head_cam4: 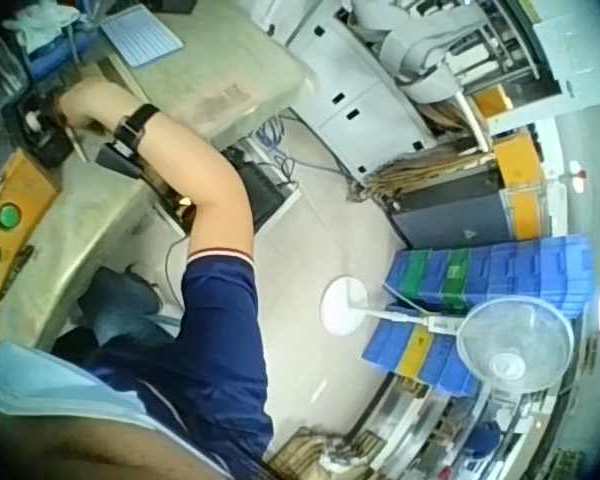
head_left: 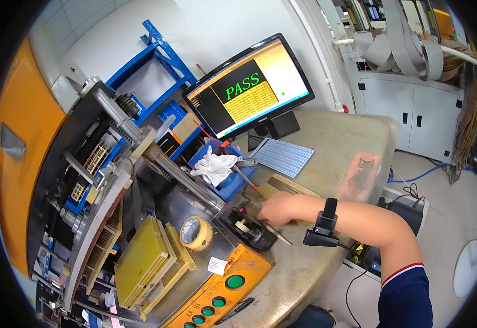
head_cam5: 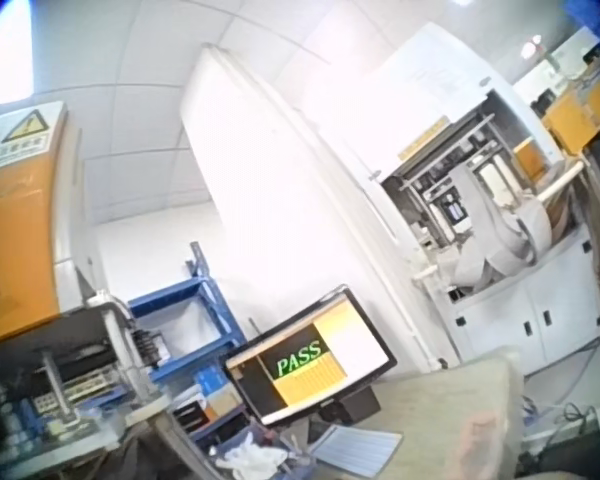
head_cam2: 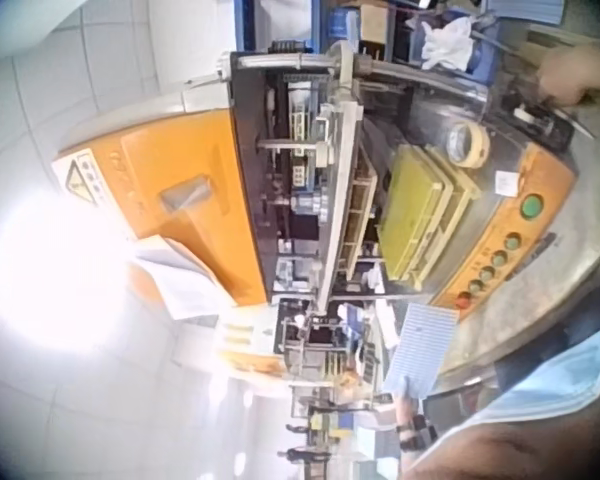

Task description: The user is seen inspecting and marking printed circuit sheets at a workbench, then moving to a testing machine to process them.

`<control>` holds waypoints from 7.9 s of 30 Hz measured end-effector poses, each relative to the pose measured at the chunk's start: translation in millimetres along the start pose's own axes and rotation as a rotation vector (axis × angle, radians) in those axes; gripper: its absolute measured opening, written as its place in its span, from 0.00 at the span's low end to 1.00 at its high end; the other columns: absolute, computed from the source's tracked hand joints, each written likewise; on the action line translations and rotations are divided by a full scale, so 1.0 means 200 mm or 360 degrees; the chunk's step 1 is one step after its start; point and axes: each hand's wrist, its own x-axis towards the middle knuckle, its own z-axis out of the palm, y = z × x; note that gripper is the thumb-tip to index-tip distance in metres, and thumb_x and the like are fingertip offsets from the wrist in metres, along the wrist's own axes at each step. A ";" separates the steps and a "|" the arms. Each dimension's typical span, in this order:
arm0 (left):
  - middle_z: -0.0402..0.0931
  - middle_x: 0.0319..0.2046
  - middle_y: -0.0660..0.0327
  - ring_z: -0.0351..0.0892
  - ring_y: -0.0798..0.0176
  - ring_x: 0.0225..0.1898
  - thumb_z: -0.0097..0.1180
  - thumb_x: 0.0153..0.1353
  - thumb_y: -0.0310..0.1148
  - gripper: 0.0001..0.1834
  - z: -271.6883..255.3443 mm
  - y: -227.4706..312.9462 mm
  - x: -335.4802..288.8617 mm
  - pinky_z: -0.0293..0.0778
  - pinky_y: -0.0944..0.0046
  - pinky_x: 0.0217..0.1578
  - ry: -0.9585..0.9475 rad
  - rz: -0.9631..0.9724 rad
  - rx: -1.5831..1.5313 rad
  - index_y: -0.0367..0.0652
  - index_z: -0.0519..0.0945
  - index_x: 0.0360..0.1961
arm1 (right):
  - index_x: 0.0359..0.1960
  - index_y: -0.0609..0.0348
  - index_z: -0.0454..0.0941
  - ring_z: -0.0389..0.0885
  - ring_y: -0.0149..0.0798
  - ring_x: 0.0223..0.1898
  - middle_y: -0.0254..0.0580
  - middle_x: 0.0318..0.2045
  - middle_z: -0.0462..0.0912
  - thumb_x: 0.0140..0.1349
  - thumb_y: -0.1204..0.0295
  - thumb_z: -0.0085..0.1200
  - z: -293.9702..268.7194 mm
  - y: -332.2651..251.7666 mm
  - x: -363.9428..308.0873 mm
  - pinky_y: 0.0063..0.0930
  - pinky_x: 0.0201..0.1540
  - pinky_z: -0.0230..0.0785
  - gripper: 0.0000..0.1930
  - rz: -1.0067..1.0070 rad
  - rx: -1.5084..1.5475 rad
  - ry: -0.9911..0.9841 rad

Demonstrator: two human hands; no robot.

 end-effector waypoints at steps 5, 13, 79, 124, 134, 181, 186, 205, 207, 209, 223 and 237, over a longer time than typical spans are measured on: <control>0.71 0.54 0.50 0.72 0.52 0.54 0.53 0.66 0.40 0.28 -0.54 -0.47 0.31 0.73 0.51 0.53 -0.0004 -0.0060 -0.0050 0.31 0.64 0.61 | 0.48 0.47 0.79 0.80 0.52 0.43 0.47 0.40 0.83 0.59 0.64 0.48 -0.10 0.06 -0.02 0.46 0.45 0.72 0.16 0.0067 0.0342 0.0395; 0.70 0.56 0.50 0.72 0.53 0.55 0.55 0.65 0.40 0.32 -1.09 -1.04 0.51 0.73 0.51 0.53 -0.0724 0.0115 0.0419 0.33 0.61 0.63 | 0.39 0.47 0.83 0.77 0.50 0.50 0.46 0.51 0.78 0.57 0.67 0.49 -0.25 0.21 0.15 0.43 0.48 0.71 0.12 0.0275 0.0387 0.0574; 0.79 0.39 0.59 0.76 0.66 0.37 0.58 0.61 0.41 0.21 0.35 -0.16 0.16 0.71 0.65 0.36 -0.1325 -0.0009 0.0352 0.34 0.78 0.47 | 0.39 0.59 0.73 0.79 0.58 0.31 0.57 0.26 0.79 0.67 0.52 0.42 -0.11 -1.21 -0.47 0.48 0.34 0.70 0.21 -0.0160 0.0179 0.0259; 0.79 0.31 0.61 0.75 0.63 0.32 0.59 0.61 0.44 0.17 0.25 -0.22 0.11 0.70 0.60 0.35 -0.0727 -0.0585 0.0514 0.39 0.81 0.38 | 0.40 0.60 0.82 0.81 0.53 0.45 0.53 0.41 0.83 0.57 0.71 0.48 -0.15 0.53 -0.57 0.44 0.46 0.74 0.13 0.1318 -0.0313 0.0516; 0.64 0.62 0.52 0.58 0.55 0.67 0.62 0.58 0.40 0.31 0.77 0.19 0.11 0.55 0.53 0.64 -0.2107 0.0561 0.0135 0.35 0.70 0.59 | 0.45 0.58 0.81 0.81 0.39 0.27 0.43 0.28 0.82 0.62 0.70 0.56 -0.36 -1.04 -0.65 0.33 0.33 0.73 0.12 -0.0798 0.0603 0.0798; 0.78 0.40 0.62 0.76 0.69 0.43 0.61 0.60 0.40 0.24 0.30 -0.04 0.01 0.72 0.68 0.45 -0.1933 0.0378 -0.0227 0.38 0.73 0.52 | 0.72 0.47 0.28 0.78 0.30 0.28 0.46 0.35 0.80 0.55 0.84 0.51 0.02 -2.16 -0.03 0.19 0.31 0.73 0.51 -0.0712 0.1909 -0.0166; 0.78 0.38 0.64 0.75 0.72 0.40 0.61 0.60 0.39 0.23 0.24 -0.07 0.02 0.73 0.69 0.43 -0.1821 0.0414 -0.0295 0.37 0.73 0.51 | 0.73 0.50 0.36 0.69 0.23 0.15 0.40 0.33 0.78 0.62 0.76 0.45 0.02 -2.00 0.13 0.14 0.17 0.65 0.40 -0.0439 0.2118 0.0331; 0.79 0.38 0.62 0.76 0.71 0.40 0.63 0.58 0.44 0.27 0.26 -0.12 0.08 0.74 0.69 0.41 -0.1894 0.0278 -0.0410 0.35 0.73 0.50 | 0.44 0.67 0.74 0.81 0.35 0.27 0.46 0.28 0.82 0.56 0.77 0.62 0.07 -2.29 -0.03 0.26 0.29 0.76 0.15 -0.0881 0.2060 -0.0583; 0.79 0.38 0.62 0.76 0.71 0.39 0.63 0.58 0.44 0.27 0.28 -0.11 0.07 0.74 0.69 0.41 -0.1910 0.0292 -0.0427 0.35 0.73 0.50 | 0.43 0.67 0.74 0.81 0.35 0.26 0.45 0.27 0.82 0.56 0.77 0.62 0.08 -2.29 -0.03 0.26 0.29 0.76 0.14 -0.0842 0.2057 -0.0571; 0.80 0.38 0.62 0.77 0.71 0.39 0.63 0.58 0.44 0.27 0.30 -0.11 0.06 0.74 0.69 0.41 -0.1930 0.0305 -0.0443 0.35 0.73 0.50 | 0.41 0.68 0.74 0.82 0.35 0.26 0.45 0.27 0.81 0.57 0.78 0.61 0.11 -2.28 -0.03 0.25 0.30 0.76 0.13 -0.0887 0.2076 -0.0548; 0.80 0.38 0.61 0.77 0.70 0.39 0.63 0.58 0.44 0.25 0.34 -0.10 0.05 0.74 0.69 0.41 -0.1919 0.0304 -0.0361 0.35 0.76 0.49 | 0.36 0.68 0.72 0.82 0.34 0.26 0.46 0.27 0.81 0.57 0.75 0.63 0.13 -2.26 -0.03 0.24 0.29 0.76 0.12 -0.0864 0.2071 -0.0466; 0.79 0.41 0.64 0.75 0.72 0.43 0.61 0.62 0.42 0.21 0.27 -0.07 0.01 0.72 0.68 0.46 -0.1905 0.0092 0.0002 0.39 0.74 0.49 | 0.39 0.57 0.80 0.77 0.25 0.36 0.32 0.32 0.81 0.61 0.67 0.61 0.11 -2.33 -0.07 0.22 0.40 0.71 0.09 -0.1064 0.1567 -0.0497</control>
